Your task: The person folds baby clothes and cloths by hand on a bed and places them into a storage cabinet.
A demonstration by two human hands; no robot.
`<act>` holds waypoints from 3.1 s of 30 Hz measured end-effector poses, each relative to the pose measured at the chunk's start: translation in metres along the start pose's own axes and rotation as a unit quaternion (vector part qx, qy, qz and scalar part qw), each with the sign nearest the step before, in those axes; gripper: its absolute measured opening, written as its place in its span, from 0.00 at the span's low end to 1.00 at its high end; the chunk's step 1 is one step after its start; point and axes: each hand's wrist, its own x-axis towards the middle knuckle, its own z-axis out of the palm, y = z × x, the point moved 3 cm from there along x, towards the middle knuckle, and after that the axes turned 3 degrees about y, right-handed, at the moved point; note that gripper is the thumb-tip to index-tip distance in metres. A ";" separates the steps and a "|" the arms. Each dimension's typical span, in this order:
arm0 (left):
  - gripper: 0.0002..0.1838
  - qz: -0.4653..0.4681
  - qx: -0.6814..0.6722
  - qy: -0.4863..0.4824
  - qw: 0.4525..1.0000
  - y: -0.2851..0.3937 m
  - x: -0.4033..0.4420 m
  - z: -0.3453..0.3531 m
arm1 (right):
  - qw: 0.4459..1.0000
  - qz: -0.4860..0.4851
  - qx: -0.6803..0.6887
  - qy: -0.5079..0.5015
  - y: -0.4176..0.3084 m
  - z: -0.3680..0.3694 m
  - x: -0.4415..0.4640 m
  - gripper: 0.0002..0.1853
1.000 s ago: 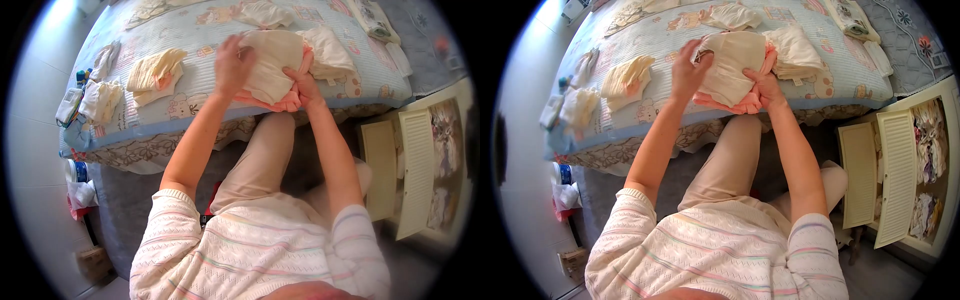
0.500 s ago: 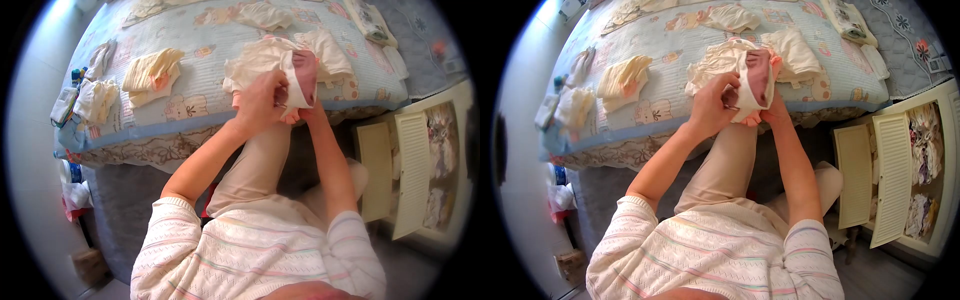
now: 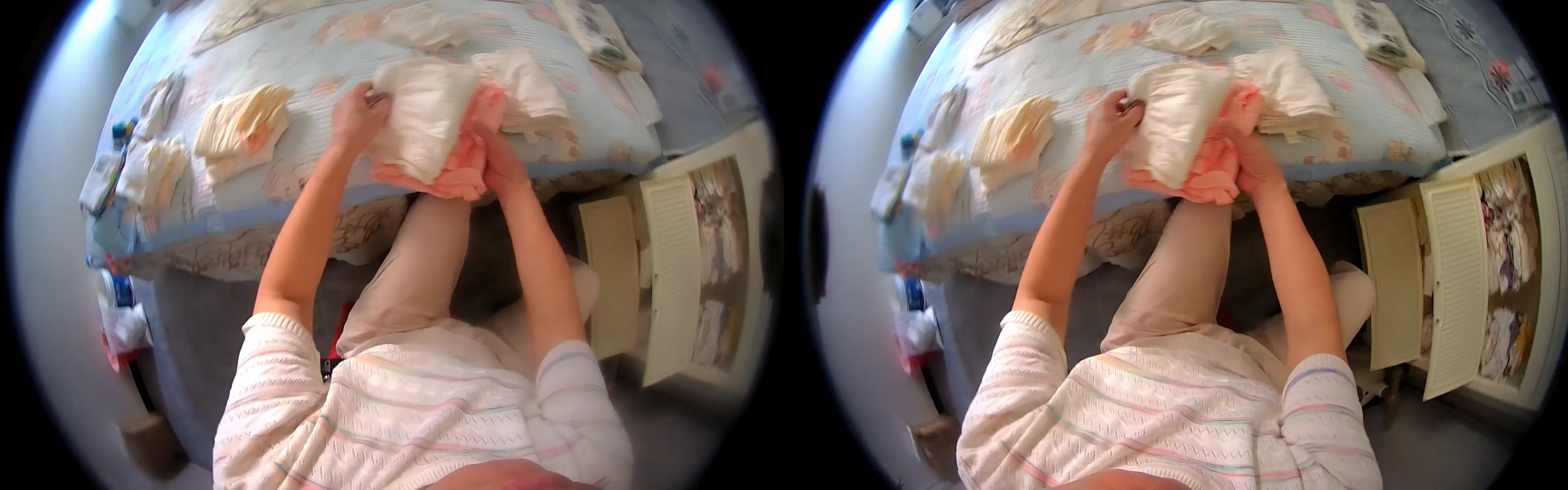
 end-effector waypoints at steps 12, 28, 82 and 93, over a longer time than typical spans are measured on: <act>0.21 -0.075 -0.322 -0.221 0.917 -0.009 -0.004 0.006 | 0.993 -0.113 -0.010 -0.018 -0.023 0.023 -0.035 0.28; 0.28 -0.317 -0.551 -0.470 0.612 0.071 -0.188 0.182 | 0.985 -0.099 -0.001 0.145 -0.052 -0.113 -0.264 0.27; 0.23 -0.236 -0.408 -0.538 0.698 0.090 -0.222 0.140 | 0.956 -0.169 -0.051 0.234 0.013 -0.112 -0.311 0.35; 0.27 -0.210 -0.428 -0.610 0.633 0.189 -0.224 0.214 | 0.906 -0.328 -0.078 0.255 -0.077 -0.142 -0.346 0.41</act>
